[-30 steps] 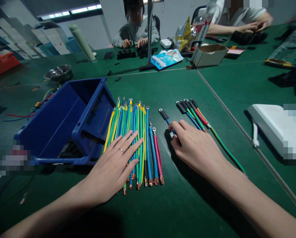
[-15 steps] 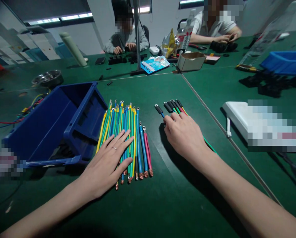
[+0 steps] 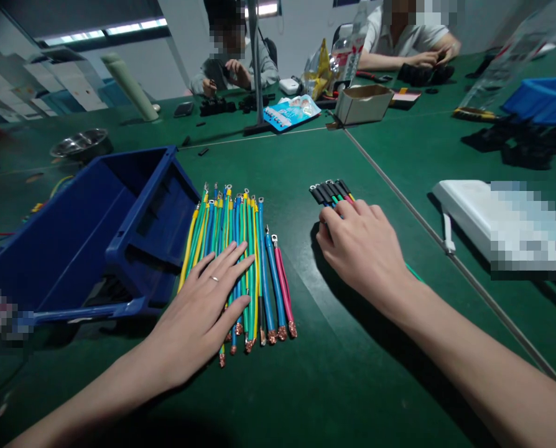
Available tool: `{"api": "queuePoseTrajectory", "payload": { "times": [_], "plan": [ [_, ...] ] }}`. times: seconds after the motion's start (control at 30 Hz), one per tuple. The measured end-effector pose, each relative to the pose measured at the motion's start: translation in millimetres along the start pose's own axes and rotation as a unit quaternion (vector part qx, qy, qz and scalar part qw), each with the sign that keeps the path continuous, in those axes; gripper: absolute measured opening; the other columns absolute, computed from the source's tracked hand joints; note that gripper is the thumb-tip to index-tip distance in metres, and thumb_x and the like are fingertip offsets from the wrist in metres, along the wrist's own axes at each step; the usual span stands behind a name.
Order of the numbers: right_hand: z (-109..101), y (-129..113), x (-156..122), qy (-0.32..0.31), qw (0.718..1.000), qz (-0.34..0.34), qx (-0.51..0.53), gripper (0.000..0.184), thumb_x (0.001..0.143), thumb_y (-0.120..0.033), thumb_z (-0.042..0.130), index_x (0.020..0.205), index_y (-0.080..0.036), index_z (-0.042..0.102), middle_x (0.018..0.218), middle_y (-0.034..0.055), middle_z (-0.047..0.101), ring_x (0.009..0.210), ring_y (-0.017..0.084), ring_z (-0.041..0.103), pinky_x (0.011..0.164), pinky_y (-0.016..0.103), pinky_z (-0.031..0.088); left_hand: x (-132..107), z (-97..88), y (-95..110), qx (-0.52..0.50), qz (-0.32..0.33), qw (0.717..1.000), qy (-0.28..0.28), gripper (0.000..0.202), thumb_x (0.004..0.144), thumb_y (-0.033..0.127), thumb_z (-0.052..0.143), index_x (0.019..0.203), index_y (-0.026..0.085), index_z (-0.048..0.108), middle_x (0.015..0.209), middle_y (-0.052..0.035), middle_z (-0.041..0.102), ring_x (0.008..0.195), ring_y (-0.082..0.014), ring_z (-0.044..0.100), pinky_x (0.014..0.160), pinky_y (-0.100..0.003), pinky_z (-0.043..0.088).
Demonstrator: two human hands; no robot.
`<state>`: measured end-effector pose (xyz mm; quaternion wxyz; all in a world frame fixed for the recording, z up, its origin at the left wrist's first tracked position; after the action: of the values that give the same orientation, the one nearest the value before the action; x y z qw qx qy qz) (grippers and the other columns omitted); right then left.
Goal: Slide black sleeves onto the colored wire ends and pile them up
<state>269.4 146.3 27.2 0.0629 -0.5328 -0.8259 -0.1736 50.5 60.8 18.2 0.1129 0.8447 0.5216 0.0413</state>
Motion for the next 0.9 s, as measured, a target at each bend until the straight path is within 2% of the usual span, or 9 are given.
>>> {"api": "queuePoseTrajectory", "payload": {
  "times": [0.07, 0.13, 0.2, 0.3, 0.43, 0.57, 0.77, 0.9],
  "plan": [
    [-2.2, -3.9, -1.1, 0.011, 1.000, -0.010, 0.025, 0.031, 0.095, -0.031, 0.040, 0.096, -0.015, 0.066, 0.089, 0.0135, 0.064, 0.080, 0.026, 0.054, 0.068, 0.038, 0.035, -0.1, -0.1, -0.3, 0.008, 0.001, 1.000, 0.004, 0.052, 0.103, 0.038, 0.035, 0.152, 0.020, 0.029, 0.162, -0.0049, 0.023, 0.151, -0.0202, 0.015, 0.120, -0.052, 0.022],
    [-7.7, -14.9, -4.0, 0.022, 0.994, -0.051, 0.099, 0.031, 0.097, -0.030, 0.039, 0.099, -0.015, 0.066, 0.092, 0.0129, 0.065, 0.083, 0.025, 0.057, 0.071, 0.038, 0.039, -0.2, 0.3, 0.2, 0.016, -0.001, 1.000, 0.008, 0.051, 0.103, 0.038, 0.036, 0.151, 0.020, 0.031, 0.162, -0.0047, 0.023, 0.151, -0.0201, 0.015, 0.120, -0.051, 0.022],
    [-14.8, -30.8, -9.5, 0.024, 0.974, -0.102, 0.200, 0.029, 0.098, -0.029, 0.039, 0.107, -0.016, 0.063, 0.099, 0.0117, 0.064, 0.089, 0.023, 0.059, 0.076, 0.037, 0.043, -0.2, 0.6, 1.3, 0.021, -0.001, 1.000, 0.009, 0.051, 0.103, 0.038, 0.036, 0.151, 0.019, 0.032, 0.162, -0.0048, 0.024, 0.151, -0.0203, 0.016, 0.121, -0.051, 0.022],
    [-18.6, -49.7, -18.6, -0.017, 0.947, -0.100, 0.306, 0.027, 0.099, -0.032, 0.041, 0.114, -0.018, 0.058, 0.103, 0.0100, 0.062, 0.091, 0.022, 0.058, 0.079, 0.036, 0.045, -0.1, 0.9, 2.6, 0.024, -0.001, 1.000, 0.012, 0.051, 0.103, 0.036, 0.037, 0.151, 0.018, 0.032, 0.162, -0.0051, 0.024, 0.151, -0.0202, 0.016, 0.121, -0.050, 0.022],
    [-16.3, -61.6, -25.6, -0.051, 0.939, -0.103, 0.324, 0.026, 0.097, -0.034, 0.044, 0.116, -0.020, 0.054, 0.108, 0.0105, 0.059, 0.097, 0.024, 0.055, 0.082, 0.040, 0.045, -0.1, 1.7, 1.8, 0.026, 0.004, 0.999, 0.021, 0.049, 0.104, 0.032, 0.035, 0.151, 0.020, 0.031, 0.163, -0.0040, 0.022, 0.151, -0.0188, 0.016, 0.121, -0.048, 0.021],
    [-12.5, -62.7, -25.6, -0.066, 0.934, -0.099, 0.336, 0.021, 0.096, -0.030, 0.044, 0.112, -0.020, 0.053, 0.100, 0.0083, 0.058, 0.090, 0.023, 0.055, 0.078, 0.039, 0.045, -0.7, 3.3, 0.2, 0.031, 0.011, 0.999, 0.019, 0.049, 0.104, 0.030, 0.033, 0.152, 0.020, 0.030, 0.163, -0.0041, 0.022, 0.151, -0.0190, 0.015, 0.121, -0.049, 0.021],
    [-10.1, -64.2, -24.9, -0.053, 0.931, -0.106, 0.344, 0.024, 0.099, -0.024, 0.037, 0.116, -0.020, 0.053, 0.095, 0.0071, 0.060, 0.087, 0.022, 0.056, 0.076, 0.037, 0.043, -0.8, 3.1, -0.8, 0.026, 0.015, 0.999, 0.021, 0.048, 0.105, 0.026, 0.029, 0.153, 0.020, 0.029, 0.162, -0.0034, 0.022, 0.151, -0.0176, 0.015, 0.121, -0.047, 0.021],
    [-11.0, -63.7, -25.7, -0.042, 0.930, -0.106, 0.350, 0.022, 0.098, -0.023, 0.039, 0.114, -0.021, 0.055, 0.095, 0.0066, 0.061, 0.088, 0.021, 0.057, 0.074, 0.035, 0.043, -1.6, 3.9, -1.2, 0.021, 0.011, 0.999, 0.025, 0.048, 0.104, 0.024, 0.030, 0.153, 0.022, 0.029, 0.162, -0.0021, 0.024, 0.151, -0.0167, 0.015, 0.122, -0.047, 0.021]
  ]
}}
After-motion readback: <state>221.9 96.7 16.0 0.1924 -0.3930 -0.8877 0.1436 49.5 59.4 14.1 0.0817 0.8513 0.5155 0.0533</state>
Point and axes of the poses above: each hand's wrist, its own x-axis towards the middle knuckle, its own z-axis out of the palm, y = z × x, the point moved 4 cm from there along x, towards the middle knuckle
